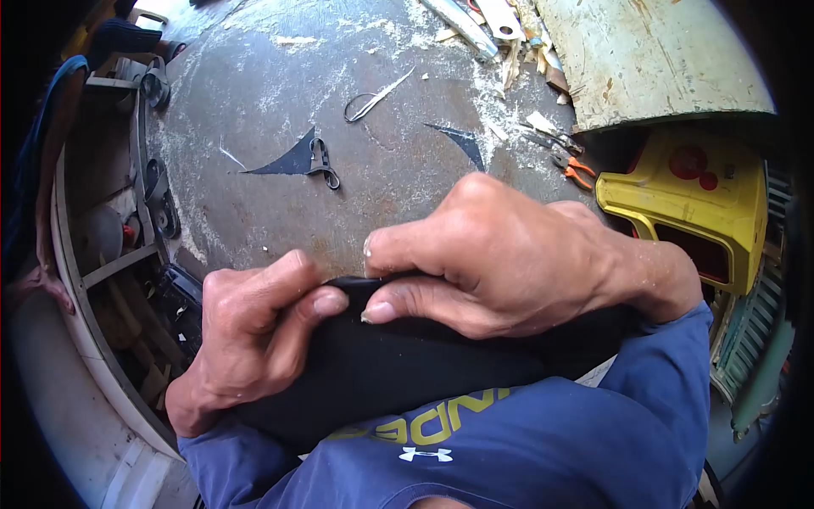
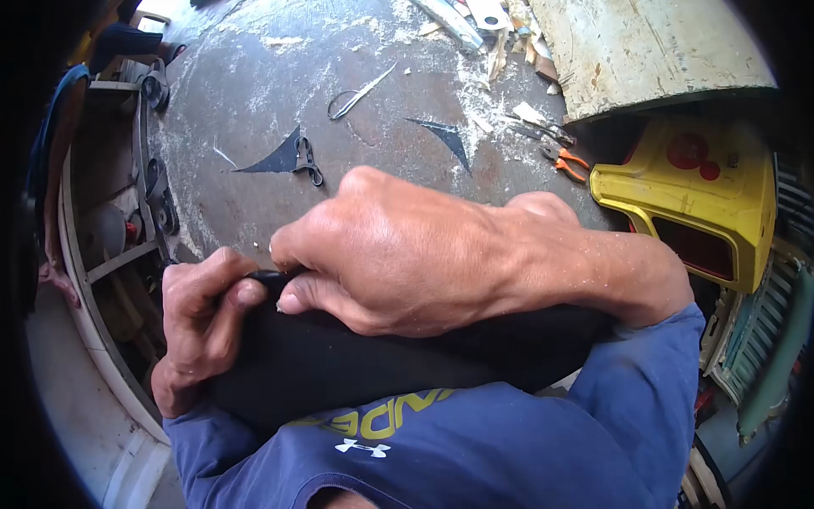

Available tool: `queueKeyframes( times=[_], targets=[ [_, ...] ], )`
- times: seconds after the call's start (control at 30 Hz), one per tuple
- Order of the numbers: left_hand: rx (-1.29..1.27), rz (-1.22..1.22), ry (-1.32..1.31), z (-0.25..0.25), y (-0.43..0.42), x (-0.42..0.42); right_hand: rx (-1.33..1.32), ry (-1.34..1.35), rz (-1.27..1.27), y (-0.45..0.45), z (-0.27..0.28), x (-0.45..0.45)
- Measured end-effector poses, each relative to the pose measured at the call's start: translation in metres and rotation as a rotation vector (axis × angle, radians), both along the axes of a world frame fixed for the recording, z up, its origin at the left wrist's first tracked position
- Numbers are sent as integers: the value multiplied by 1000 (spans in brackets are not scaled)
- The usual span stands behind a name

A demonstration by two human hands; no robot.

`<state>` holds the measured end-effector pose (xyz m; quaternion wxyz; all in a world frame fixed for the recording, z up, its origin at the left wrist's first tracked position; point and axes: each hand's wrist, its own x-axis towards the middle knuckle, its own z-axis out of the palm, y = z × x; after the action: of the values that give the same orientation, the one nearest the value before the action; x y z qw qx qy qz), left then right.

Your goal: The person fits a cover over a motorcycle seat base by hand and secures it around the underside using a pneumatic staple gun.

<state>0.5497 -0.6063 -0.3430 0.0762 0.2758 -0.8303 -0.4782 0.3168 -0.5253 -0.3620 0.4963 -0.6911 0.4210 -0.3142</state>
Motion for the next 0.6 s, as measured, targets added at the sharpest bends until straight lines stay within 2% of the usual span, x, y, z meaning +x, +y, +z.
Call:
queueKeyframes(
  times=[0.2, 0.3, 0.47, 0.6],
  targets=[
    [-123, -10, -21, -16, -19, -19, 5, 105, -112, -15, -15, -16],
    [-81, -22, -70, -42, -24, -24, 2, 97, -128, -15, -40, -20],
    [153, -82, -261, -73, -16, -27, 318, 87, -76, -4, -75, -19],
    [201, -108, -305, -80, -15, -27, 325, 23, -98, 3, -88, -17]
  ],
)
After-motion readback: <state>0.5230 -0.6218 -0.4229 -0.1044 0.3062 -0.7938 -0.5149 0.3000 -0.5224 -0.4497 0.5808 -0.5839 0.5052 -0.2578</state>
